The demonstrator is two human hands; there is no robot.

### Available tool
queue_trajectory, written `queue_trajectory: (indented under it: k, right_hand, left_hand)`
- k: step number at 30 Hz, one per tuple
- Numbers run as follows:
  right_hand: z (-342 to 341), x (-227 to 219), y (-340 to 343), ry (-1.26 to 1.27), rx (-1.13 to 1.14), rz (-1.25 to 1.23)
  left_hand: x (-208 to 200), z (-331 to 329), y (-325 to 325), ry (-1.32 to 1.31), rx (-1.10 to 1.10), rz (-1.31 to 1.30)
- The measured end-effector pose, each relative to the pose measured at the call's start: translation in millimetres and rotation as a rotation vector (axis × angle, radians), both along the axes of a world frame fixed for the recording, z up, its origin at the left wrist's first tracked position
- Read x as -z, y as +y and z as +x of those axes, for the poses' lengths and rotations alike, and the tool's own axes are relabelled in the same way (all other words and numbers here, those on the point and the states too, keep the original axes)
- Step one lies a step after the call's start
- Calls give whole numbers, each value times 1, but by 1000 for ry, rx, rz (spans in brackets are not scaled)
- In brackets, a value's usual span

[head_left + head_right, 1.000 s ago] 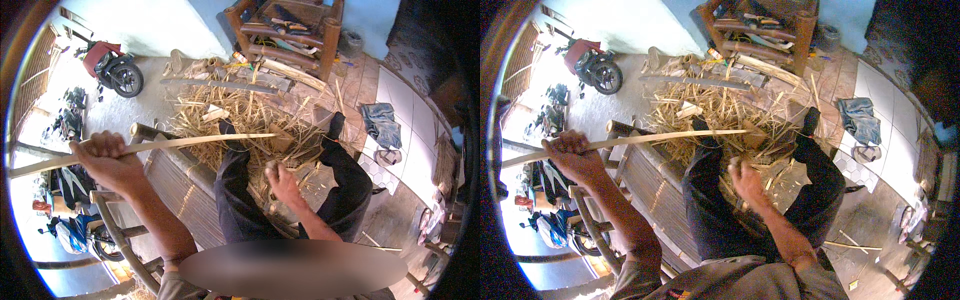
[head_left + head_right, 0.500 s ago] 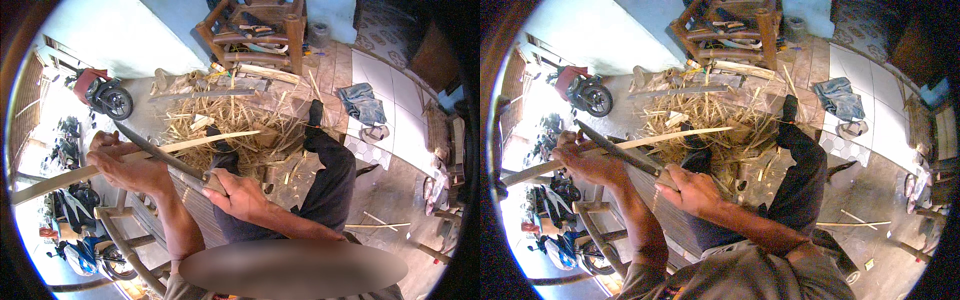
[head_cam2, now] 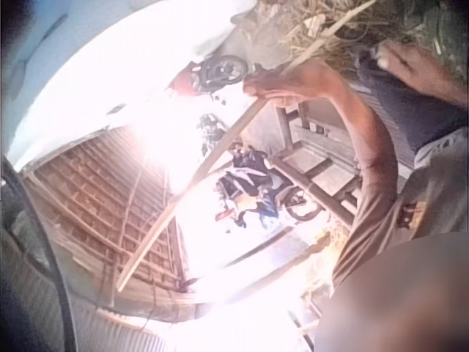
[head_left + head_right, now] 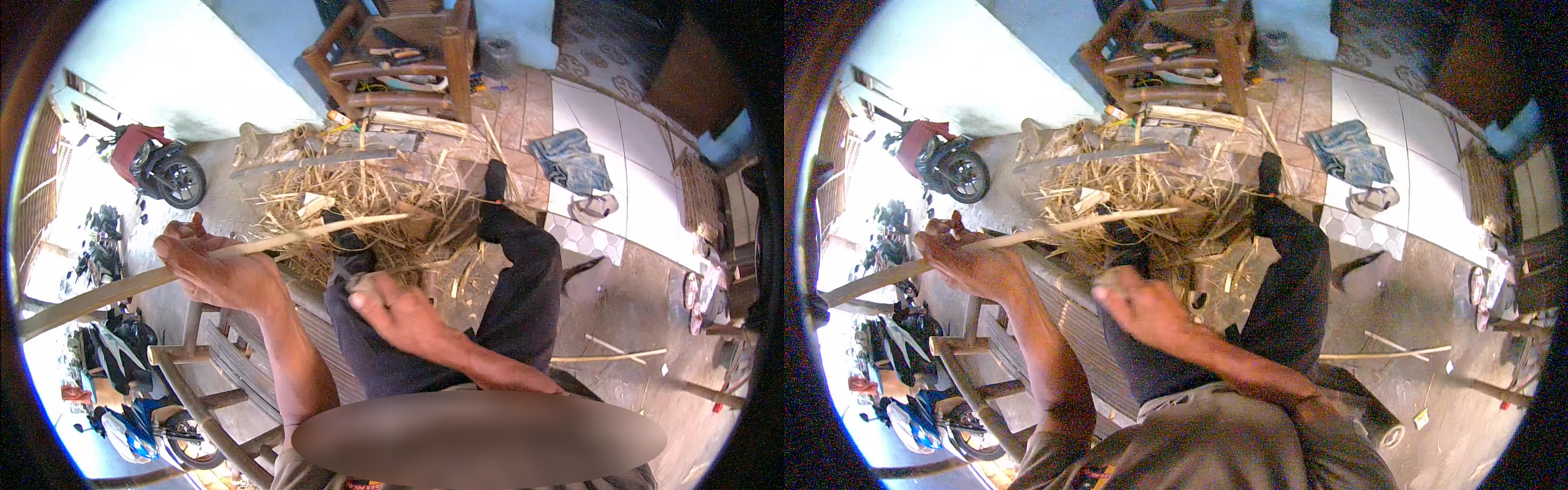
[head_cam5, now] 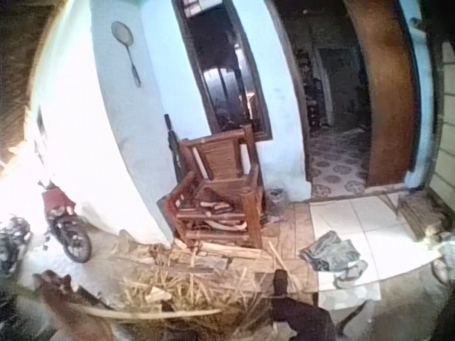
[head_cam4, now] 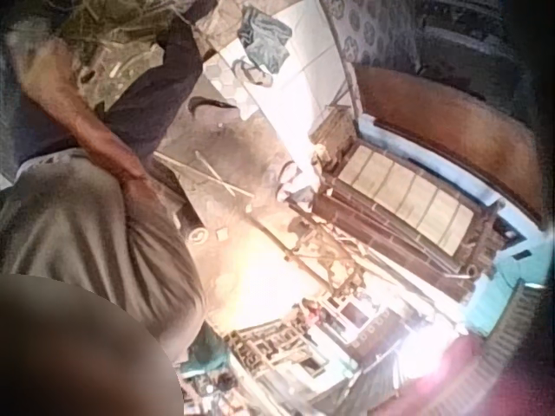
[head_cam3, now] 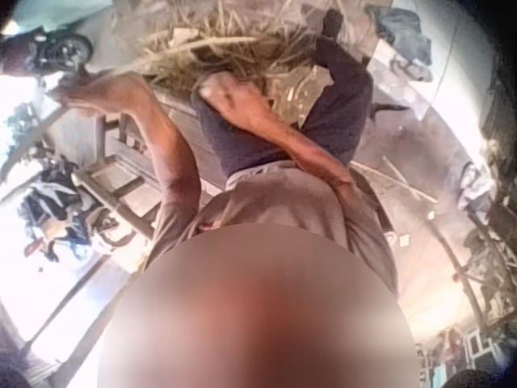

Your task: The person sits on the floor and uses a knife to shave and smooth thin bamboo strips. They repeatedly hold the strips against their leg and scrape the blade along the surface to remove splinters and refine the edges.

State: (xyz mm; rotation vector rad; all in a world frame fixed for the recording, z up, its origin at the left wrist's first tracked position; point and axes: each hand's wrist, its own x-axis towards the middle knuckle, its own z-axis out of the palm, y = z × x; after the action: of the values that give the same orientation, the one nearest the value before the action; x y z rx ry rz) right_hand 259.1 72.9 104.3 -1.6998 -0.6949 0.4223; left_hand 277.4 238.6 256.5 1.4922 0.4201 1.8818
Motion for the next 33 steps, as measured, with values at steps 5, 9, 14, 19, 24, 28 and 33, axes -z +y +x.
queue_trajectory:
  k: [5, 9, 14, 19, 24, 28, 33]
  right_hand:
    - [-7, -30, 14, -62, 16, 75]
    - [-1, -1, 19, -48, 7, -11]
    - [-2, 39, 17, -46, 36, -60]
    - [-4, 84, 17, -124, 99, -81]
    - [-1, 125, 14, -107, 109, -274]
    - [9, 108, 3, -203, 88, -243]
    - [20, 36, 12, -158, 71, 93]
  left_hand:
    - [-4, 14, -13, 158, -285, 99]
    - [-9, 16, -10, 88, -241, -51]
    - [-13, 4, 2, 147, -276, -139]
    - [-11, -4, 19, 79, -245, -181]
    - [-3, -13, 34, 105, -245, -168]
    - [-1, -16, 38, 41, -155, -161]
    - [0, -5, 27, 385, -472, 304]
